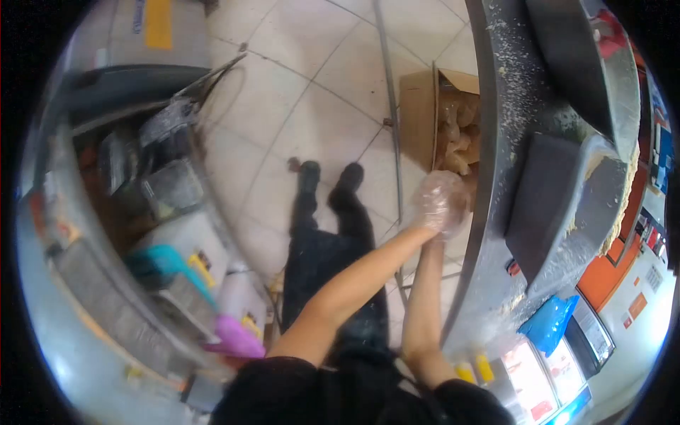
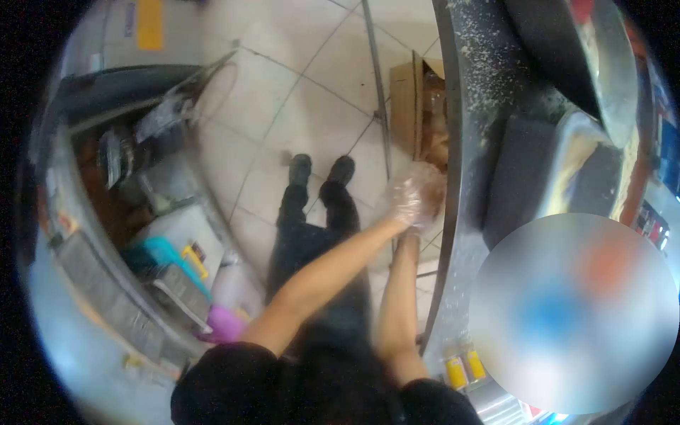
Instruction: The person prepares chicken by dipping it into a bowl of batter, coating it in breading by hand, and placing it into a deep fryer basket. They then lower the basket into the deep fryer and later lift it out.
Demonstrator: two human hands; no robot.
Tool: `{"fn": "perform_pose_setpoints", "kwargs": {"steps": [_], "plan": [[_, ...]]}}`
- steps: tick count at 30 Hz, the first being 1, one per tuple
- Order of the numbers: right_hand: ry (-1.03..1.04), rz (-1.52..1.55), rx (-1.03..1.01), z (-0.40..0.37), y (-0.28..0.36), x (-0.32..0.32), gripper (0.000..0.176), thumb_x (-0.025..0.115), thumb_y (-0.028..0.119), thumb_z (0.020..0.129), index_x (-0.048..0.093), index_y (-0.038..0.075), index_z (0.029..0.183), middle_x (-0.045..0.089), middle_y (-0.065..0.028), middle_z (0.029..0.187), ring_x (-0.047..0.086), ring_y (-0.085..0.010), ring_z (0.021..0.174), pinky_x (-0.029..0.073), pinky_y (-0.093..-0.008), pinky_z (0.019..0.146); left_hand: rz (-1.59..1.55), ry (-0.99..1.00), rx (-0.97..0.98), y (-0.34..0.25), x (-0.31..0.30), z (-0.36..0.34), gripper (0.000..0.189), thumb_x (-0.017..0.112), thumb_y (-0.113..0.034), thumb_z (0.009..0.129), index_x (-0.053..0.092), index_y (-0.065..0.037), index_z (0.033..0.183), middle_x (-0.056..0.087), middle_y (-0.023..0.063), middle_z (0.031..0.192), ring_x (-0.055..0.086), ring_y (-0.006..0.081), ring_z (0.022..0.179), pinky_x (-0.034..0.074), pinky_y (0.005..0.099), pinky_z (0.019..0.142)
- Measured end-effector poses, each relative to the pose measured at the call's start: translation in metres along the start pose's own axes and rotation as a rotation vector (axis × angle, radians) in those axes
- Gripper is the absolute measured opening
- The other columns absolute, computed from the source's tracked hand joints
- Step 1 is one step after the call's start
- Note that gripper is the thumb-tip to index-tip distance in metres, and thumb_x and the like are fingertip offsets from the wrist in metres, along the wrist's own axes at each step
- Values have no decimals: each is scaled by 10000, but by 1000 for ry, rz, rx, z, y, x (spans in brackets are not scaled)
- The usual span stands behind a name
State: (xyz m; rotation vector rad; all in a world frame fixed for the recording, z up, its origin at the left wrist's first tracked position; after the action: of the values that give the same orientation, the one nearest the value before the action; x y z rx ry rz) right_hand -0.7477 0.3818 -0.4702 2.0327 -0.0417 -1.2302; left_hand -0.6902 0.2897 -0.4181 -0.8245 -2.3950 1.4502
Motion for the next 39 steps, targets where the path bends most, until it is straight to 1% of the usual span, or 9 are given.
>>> {"fn": "perform_pose_setpoints", "kwargs": {"steps": [4, 7, 13, 17, 22, 23, 28, 33, 39], "plan": [[-89, -37, -22, 118, -39, 5, 347, 474, 230, 942, 552, 40, 1222, 585, -197, 1154, 554, -359, 1066, 426, -423, 938, 290, -408, 293, -59, -32, 67, 489, 567, -254, 840, 517, -50, 1282, 549, 186, 1221, 461, 286, 1240, 428, 429, 987], [-79, -60, 7, 129, -63, 10, 342, 467, 227, 943, 558, 44, 1217, 589, -196, 1143, 559, -359, 1051, 433, -419, 923, 724, 112, 353, -2, -30, 124, 477, 515, -335, 911, 497, -60, 1300, 553, 204, 1205, 495, 238, 1214, 469, 468, 915], [-149, -252, 91, -64, -69, -13, 333, 453, 222, 945, 570, 53, 1207, 598, -194, 1122, 570, -360, 1020, 447, -412, 895, -542, -352, -289, 20, -161, 6, 482, 353, -307, 1013, 394, -5, 1386, 443, 162, 1412, 422, 285, 1309, 361, 413, 1077], [-53, 131, 325, -215, -46, -80, 263, 600, 275, 896, 667, 34, 978, 643, -182, 922, 604, -301, 907, 462, -379, 806, -515, -873, -208, 67, -311, -58, 294, 542, -224, 958, 648, 35, 1049, 654, 91, 1013, 634, 234, 941, 564, 374, 797], [-342, 258, 341, -312, -77, -196, 302, 531, 298, 947, 675, 33, 936, 656, -77, 821, 613, -185, 724, 498, -328, 657, 689, -673, 418, -7, -444, -115, 362, 622, -255, 912, 637, -4, 1173, 676, 122, 1109, 631, 180, 983, 513, 314, 821], [-463, 264, 120, -323, -111, -200, 297, 493, 284, 961, 669, 47, 922, 641, -85, 810, 606, -182, 698, 502, -334, 630, 421, -619, 15, -66, -426, -117, 436, 572, -341, 941, 620, 16, 1188, 675, 106, 1111, 623, 176, 985, 493, 320, 842], [-615, -208, -324, -149, 186, -344, 297, 634, 55, 839, 599, 5, 1130, 617, -135, 953, 616, -258, 874, 503, -354, 794, -412, -262, 467, -257, -254, -94, 435, 584, -268, 934, 561, -3, 1279, 628, 128, 1208, 564, 214, 1135, 419, 327, 976], [-251, -240, -430, 62, 272, -361, 427, 639, 108, 797, 565, 96, 1218, 582, -173, 1131, 604, -315, 1017, 500, -377, 873, 704, -1, 910, -388, -111, -95, 391, 654, -272, 839, 634, 3, 1115, 631, 201, 1137, 588, 331, 1078, 460, 398, 933], [64, -326, -312, 178, 244, -300, 368, 523, 179, 872, 565, 128, 1234, 581, -175, 1183, 579, -343, 1078, 475, -413, 918, 1313, 136, 658, -367, -62, -40, 199, 584, -209, 806, 665, -27, 803, 670, 168, 879, 650, 314, 875, 514, 414, 718]]}}
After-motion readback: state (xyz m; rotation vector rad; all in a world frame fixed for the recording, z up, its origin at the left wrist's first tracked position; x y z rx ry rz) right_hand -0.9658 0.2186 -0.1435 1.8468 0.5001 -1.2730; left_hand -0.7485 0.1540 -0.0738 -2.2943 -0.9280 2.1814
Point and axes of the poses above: each hand's wrist, its own z-axis towards the middle knuckle, its own x-axis out of the palm, y = z × x, the point moved 4 cm from there along z, towards the middle knuckle
